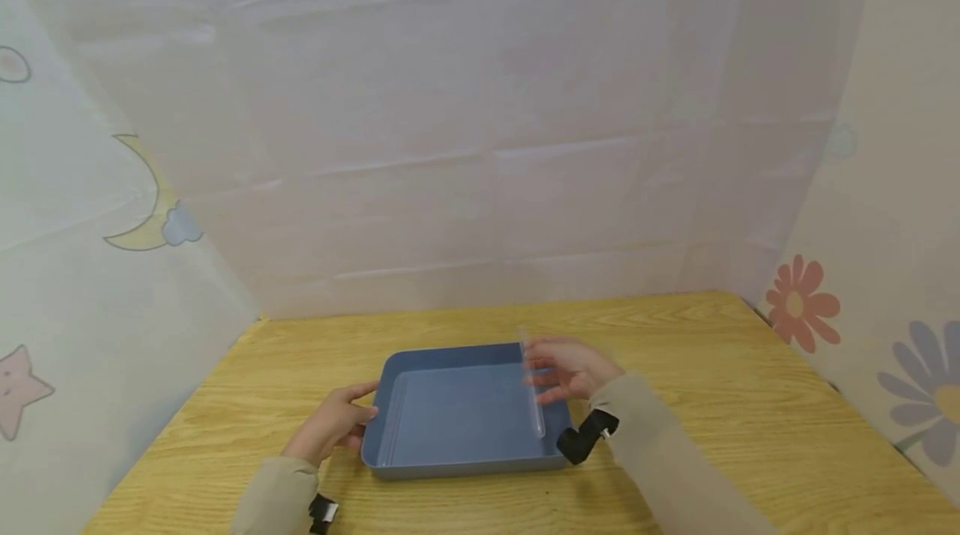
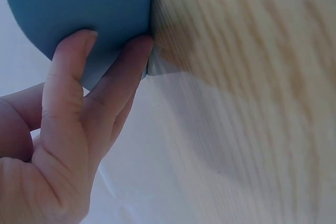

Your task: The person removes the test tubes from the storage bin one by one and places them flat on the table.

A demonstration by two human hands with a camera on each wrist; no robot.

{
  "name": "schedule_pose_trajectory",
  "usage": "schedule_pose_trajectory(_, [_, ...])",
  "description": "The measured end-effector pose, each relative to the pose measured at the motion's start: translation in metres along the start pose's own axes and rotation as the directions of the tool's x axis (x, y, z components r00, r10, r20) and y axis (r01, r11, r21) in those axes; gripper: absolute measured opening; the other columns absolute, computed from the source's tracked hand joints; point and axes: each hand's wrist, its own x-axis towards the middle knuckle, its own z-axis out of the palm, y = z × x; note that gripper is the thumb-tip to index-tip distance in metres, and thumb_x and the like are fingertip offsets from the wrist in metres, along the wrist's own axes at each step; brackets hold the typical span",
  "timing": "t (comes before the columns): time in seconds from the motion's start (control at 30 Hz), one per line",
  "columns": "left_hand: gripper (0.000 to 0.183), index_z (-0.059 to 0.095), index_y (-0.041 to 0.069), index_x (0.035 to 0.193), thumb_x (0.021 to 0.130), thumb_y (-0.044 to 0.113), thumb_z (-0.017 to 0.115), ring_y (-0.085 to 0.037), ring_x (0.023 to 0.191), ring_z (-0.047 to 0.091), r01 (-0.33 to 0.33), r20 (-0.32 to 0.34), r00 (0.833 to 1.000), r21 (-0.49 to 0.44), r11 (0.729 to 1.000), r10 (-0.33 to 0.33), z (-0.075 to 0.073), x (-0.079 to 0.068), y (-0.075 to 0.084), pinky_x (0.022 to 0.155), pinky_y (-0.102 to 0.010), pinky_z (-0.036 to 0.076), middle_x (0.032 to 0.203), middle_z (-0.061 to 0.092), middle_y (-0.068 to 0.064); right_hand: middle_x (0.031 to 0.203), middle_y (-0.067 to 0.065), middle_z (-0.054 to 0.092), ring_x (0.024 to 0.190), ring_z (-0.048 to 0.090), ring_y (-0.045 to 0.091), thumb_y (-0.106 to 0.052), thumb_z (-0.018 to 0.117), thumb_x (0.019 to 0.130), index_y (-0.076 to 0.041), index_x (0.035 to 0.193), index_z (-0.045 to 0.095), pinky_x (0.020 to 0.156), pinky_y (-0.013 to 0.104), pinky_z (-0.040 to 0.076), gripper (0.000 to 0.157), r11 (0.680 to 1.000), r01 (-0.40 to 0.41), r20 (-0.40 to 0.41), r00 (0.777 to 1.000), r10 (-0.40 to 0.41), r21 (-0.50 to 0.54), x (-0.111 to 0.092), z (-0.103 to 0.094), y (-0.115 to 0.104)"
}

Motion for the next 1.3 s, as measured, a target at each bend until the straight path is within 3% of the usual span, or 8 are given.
schedule_pose_trajectory(0.27, [0.049,0.040,-0.009,0.143,0.095,-0.008,0.052,-0.024,0.067,0.068,0.004,-0.004,1.000,-0.007,1.000,-0.004,0.002,0.000,0.000,0.051,-0.031,0.055,0.080,0.069,-0.019,0.115,0.015,0.050,0.101,0.057,0.029,-0.022,0.053,0.101,-0.001,0.148,0.025,0.062,0.032,0.055,0.058,1.000,0.006,0.020,1.000,-0.007,0.026,-0.004,-0.006,0.000])
schedule_pose_trajectory(0.53, [0.050,0.039,-0.008,0.143,0.095,-0.007,0.052,-0.024,0.065,0.068,0.011,-0.004,1.000,-0.007,1.000,-0.011,0.001,0.000,-0.001,0.047,-0.027,0.052,0.079,0.069,-0.018,0.120,0.017,0.051,0.101,0.058,0.027,-0.013,0.052,0.100,-0.001,0.146,0.031,0.064,0.032,0.055,0.051,0.999,0.022,0.035,0.999,-0.023,0.032,-0.010,-0.015,0.001])
schedule_pose_trajectory(0.97, [0.050,0.039,-0.009,0.143,0.095,-0.007,0.052,-0.020,0.061,0.065,0.011,-0.007,1.000,0.007,1.000,-0.011,-0.001,-0.001,0.000,0.044,-0.024,0.048,0.077,0.069,-0.015,0.102,0.008,0.055,0.089,0.060,0.021,-0.010,0.050,0.101,0.002,0.146,0.025,0.061,0.031,0.054,0.053,0.997,0.022,0.030,0.999,-0.025,0.069,-0.019,-0.025,0.001])
schedule_pose_trajectory(1.3, [0.050,0.039,-0.008,0.144,0.096,-0.006,0.052,-0.018,0.060,0.064,0.018,-0.001,1.000,0.013,1.000,-0.018,-0.002,-0.001,0.000,0.043,-0.022,0.045,0.078,0.069,-0.015,0.097,0.006,0.058,0.084,0.061,0.019,-0.011,0.054,0.099,-0.004,0.134,0.041,0.064,0.032,0.054,0.038,0.998,0.029,0.022,0.999,-0.030,0.059,-0.022,-0.039,0.006])
